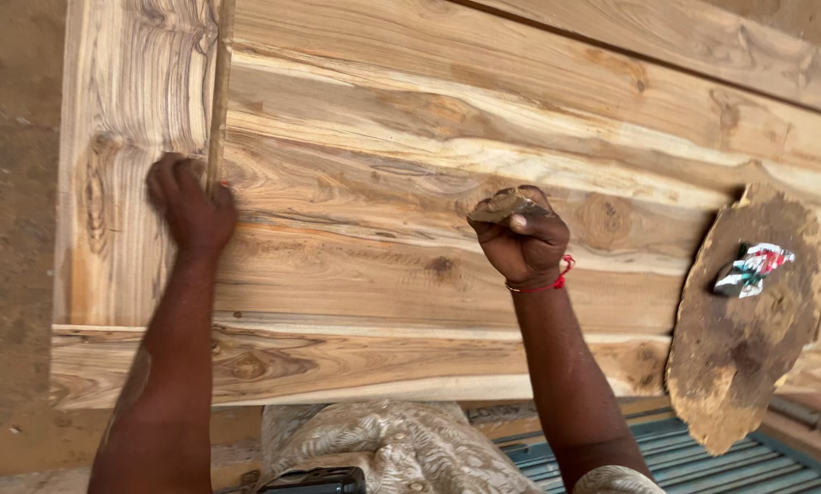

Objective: The person uses a power drill on a wooden frame, then sands a large wooden panel with a sanding block. The person also handles a power bank and phone on the panel.

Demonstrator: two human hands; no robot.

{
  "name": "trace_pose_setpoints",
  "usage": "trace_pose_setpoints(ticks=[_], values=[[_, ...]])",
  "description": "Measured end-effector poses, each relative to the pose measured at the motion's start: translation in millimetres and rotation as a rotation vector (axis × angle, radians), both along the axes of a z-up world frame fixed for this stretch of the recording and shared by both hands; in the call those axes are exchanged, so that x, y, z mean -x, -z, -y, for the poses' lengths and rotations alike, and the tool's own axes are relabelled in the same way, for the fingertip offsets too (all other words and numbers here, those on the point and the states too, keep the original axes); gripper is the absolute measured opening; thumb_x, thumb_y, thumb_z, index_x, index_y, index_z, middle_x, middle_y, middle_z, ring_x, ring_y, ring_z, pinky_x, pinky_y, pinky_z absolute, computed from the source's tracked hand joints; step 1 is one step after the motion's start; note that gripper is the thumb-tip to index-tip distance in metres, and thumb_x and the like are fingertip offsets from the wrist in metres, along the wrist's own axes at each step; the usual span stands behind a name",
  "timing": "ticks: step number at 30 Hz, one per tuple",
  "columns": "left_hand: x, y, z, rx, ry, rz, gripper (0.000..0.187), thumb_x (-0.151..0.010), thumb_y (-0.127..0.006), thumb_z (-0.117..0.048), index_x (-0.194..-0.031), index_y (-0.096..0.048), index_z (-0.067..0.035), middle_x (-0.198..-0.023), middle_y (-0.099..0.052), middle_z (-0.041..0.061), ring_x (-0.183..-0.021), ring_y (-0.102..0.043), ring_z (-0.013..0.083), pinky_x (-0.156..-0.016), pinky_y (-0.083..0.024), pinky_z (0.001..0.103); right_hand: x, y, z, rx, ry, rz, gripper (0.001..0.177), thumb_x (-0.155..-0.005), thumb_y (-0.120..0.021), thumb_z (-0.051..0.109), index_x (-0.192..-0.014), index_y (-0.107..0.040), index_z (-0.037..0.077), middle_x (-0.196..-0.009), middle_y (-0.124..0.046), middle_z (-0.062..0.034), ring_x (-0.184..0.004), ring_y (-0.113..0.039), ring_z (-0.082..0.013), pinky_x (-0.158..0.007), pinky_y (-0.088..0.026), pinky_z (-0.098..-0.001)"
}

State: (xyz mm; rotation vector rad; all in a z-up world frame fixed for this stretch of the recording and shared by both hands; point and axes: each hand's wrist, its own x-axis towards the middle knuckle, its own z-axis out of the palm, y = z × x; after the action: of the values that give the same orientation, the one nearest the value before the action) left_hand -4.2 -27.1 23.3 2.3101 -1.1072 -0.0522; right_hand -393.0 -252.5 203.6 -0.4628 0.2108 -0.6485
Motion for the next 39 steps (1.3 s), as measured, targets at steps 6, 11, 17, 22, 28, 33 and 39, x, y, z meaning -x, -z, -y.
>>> trace_pose_setpoints(ticks=[6, 11, 17, 22, 28, 33, 39], values=[[138, -143, 63, 0.596, 0.544, -0.771, 0.011, -0.103, -0.070, -0.020, -0.105, -0.073, -0.010, -0.112, -0.072, 0.010, -0.101, -0.074, 0.0185, -0.083, -0.061, 0.031, 17, -25, -30, 0.030, 0.038, -0.007, 0.025, -0.089, -0.064, -0.005, -0.112, -0.073, -0.011, -0.115, -0.075, -0.0256, -0.116, -0.072, -0.0396, -0.114, -0.052, -0.0524], [181, -262, 64, 0.628, 0.752, -0.967, 0.012, -0.102, -0.072, -0.015, -0.109, -0.075, -0.006, -0.107, -0.071, 0.008, -0.092, -0.069, 0.0135, -0.079, -0.059, 0.027, 25, -39, -56, 0.079, 0.047, -0.055, 0.029, -0.092, -0.063, -0.005, -0.120, -0.070, -0.011, -0.120, -0.073, -0.0285, -0.121, -0.070, -0.0403, -0.116, -0.050, -0.0546], [190, -281, 53, 0.523, 0.801, -1.041, 0.013, -0.100, -0.075, -0.014, -0.106, -0.076, -0.003, -0.104, -0.070, 0.006, -0.089, -0.067, 0.0107, -0.074, -0.056, 0.027, 37, -53, -77, 0.129, 0.045, -0.076, 0.032, -0.094, -0.062, -0.004, -0.123, -0.067, -0.014, -0.124, -0.072, -0.0298, -0.123, -0.069, -0.0401, -0.118, -0.049, -0.0551], [198, -284, 40, 0.534, 0.834, -0.963, 0.009, -0.099, -0.074, -0.011, -0.103, -0.072, -0.003, -0.102, -0.069, 0.006, -0.085, -0.066, 0.0094, -0.072, -0.055, 0.026, 41, -62, -96, 0.144, 0.072, -0.073, 0.030, -0.096, -0.061, -0.004, -0.124, -0.065, -0.014, -0.123, -0.071, -0.0305, -0.122, -0.069, -0.0406, -0.117, -0.048, -0.0556], [205, -305, 22, 0.675, 0.889, -0.599, 0.012, -0.089, -0.074, -0.003, -0.095, -0.064, -0.003, -0.098, -0.065, 0.009, -0.083, -0.064, 0.0179, -0.071, -0.053, 0.031, 53, -79, -121, 0.228, 0.108, -0.132, 0.032, -0.094, -0.060, -0.006, -0.125, -0.064, -0.013, -0.123, -0.070, -0.0285, -0.123, -0.068, -0.0413, -0.117, -0.048, -0.0560], [209, -313, 14, 0.664, 0.880, -0.258, 0.015, -0.082, -0.073, 0.000, -0.092, -0.062, -0.004, -0.096, -0.064, 0.010, -0.084, -0.064, 0.0266, -0.066, -0.053, 0.037, 64, -77, -127, 0.231, 0.126, -0.221, 0.033, -0.096, -0.057, -0.008, -0.128, -0.063, -0.012, -0.126, -0.069, -0.0270, -0.124, -0.066, -0.0396, -0.116, -0.048, -0.0568], [214, -293, 16, 0.695, 0.864, -0.334, 0.015, -0.080, -0.063, 0.000, -0.088, -0.053, -0.006, -0.089, -0.058, 0.010, -0.082, -0.061, 0.0258, -0.067, -0.051, 0.038, 71, -73, -125, 0.196, 0.168, -0.268, 0.036, -0.094, -0.057, -0.006, -0.128, -0.061, -0.014, -0.124, -0.069, -0.0287, -0.123, -0.066, -0.0418, -0.115, -0.049, -0.0584]])
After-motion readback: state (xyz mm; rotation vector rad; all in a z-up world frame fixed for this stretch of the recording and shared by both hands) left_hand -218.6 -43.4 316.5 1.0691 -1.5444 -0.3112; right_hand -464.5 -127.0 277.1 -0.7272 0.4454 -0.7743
